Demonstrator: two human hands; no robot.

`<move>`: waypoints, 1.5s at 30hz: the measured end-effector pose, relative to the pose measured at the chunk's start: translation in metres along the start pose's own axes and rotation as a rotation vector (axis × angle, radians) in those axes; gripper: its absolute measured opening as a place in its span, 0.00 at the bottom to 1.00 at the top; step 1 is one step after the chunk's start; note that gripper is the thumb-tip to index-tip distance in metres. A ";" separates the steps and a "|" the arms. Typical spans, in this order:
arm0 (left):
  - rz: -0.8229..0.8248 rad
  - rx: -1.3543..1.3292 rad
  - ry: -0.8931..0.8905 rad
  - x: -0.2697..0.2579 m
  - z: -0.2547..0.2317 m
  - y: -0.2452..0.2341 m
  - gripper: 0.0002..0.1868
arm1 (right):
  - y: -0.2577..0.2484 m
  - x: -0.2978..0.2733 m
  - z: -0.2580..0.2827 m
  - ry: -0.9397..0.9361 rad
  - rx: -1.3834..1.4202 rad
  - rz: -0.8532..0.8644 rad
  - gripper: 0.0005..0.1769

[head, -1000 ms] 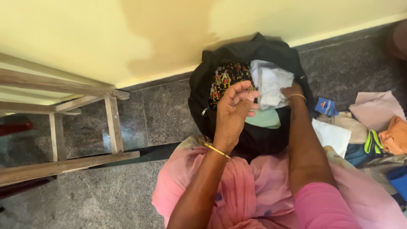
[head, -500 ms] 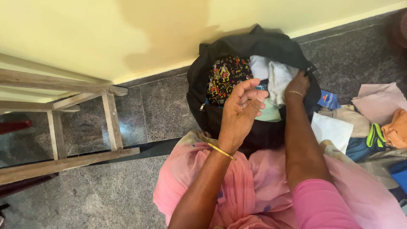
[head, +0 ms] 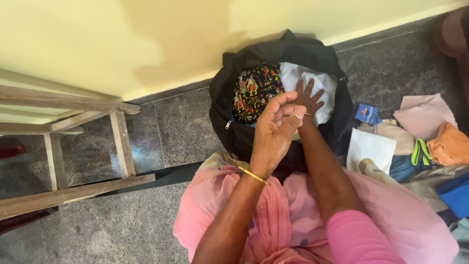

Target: The person packs clothes into a black bag, folding and placing items including shirts and a patterned garment into the bag by hand.

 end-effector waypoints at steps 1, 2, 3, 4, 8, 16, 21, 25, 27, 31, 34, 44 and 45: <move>-0.002 -0.017 -0.013 -0.001 0.003 0.000 0.25 | 0.003 -0.006 0.002 -0.048 -0.065 -0.008 0.40; -0.002 -0.015 -0.018 -0.002 0.004 0.000 0.25 | 0.007 -0.010 0.001 -0.096 -0.131 -0.017 0.40; 0.003 0.045 0.017 0.000 0.002 0.002 0.24 | 0.008 -0.011 -0.008 -0.094 -0.128 -0.017 0.40; 0.008 0.105 0.053 0.001 -0.001 0.003 0.24 | 0.010 -0.014 -0.015 -0.130 -0.126 -0.017 0.39; -0.004 0.099 0.044 0.004 0.003 0.002 0.24 | 0.019 -0.004 -0.018 -0.158 -0.147 0.007 0.40; 0.023 0.118 0.055 0.003 0.002 0.006 0.23 | 0.022 -0.009 -0.027 -0.145 -0.128 0.207 0.50; 0.013 0.089 0.094 0.001 -0.005 0.002 0.22 | 0.030 -0.005 -0.030 -0.104 -0.096 0.271 0.50; 0.018 0.090 0.127 -0.006 -0.011 0.000 0.22 | 0.036 -0.002 -0.024 -0.125 -0.074 0.075 0.41; 0.017 0.042 0.103 -0.009 -0.012 0.000 0.22 | 0.037 -0.003 -0.022 -0.137 -0.084 -0.016 0.39; 0.021 0.066 0.096 -0.009 -0.018 -0.002 0.22 | 0.065 -0.003 -0.031 -0.141 -0.181 0.119 0.43; -0.009 0.133 0.055 -0.008 -0.018 -0.010 0.22 | 0.075 -0.002 -0.044 -0.127 -0.153 0.264 0.53; -0.016 0.149 0.132 0.006 -0.038 -0.024 0.20 | -0.118 -0.063 0.100 -0.671 0.361 0.058 0.34; -0.014 0.143 0.173 0.006 -0.040 -0.027 0.20 | -0.143 -0.081 0.112 -0.743 0.336 0.055 0.34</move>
Point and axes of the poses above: each hand's wrist, its own x-axis towards the middle knuckle, its own y-axis out of the palm, z = x × y, the point moved 10 cm from there along x, towards the middle knuckle, and after that the axes turned 2 degrees about z, right-handed, at the moved point
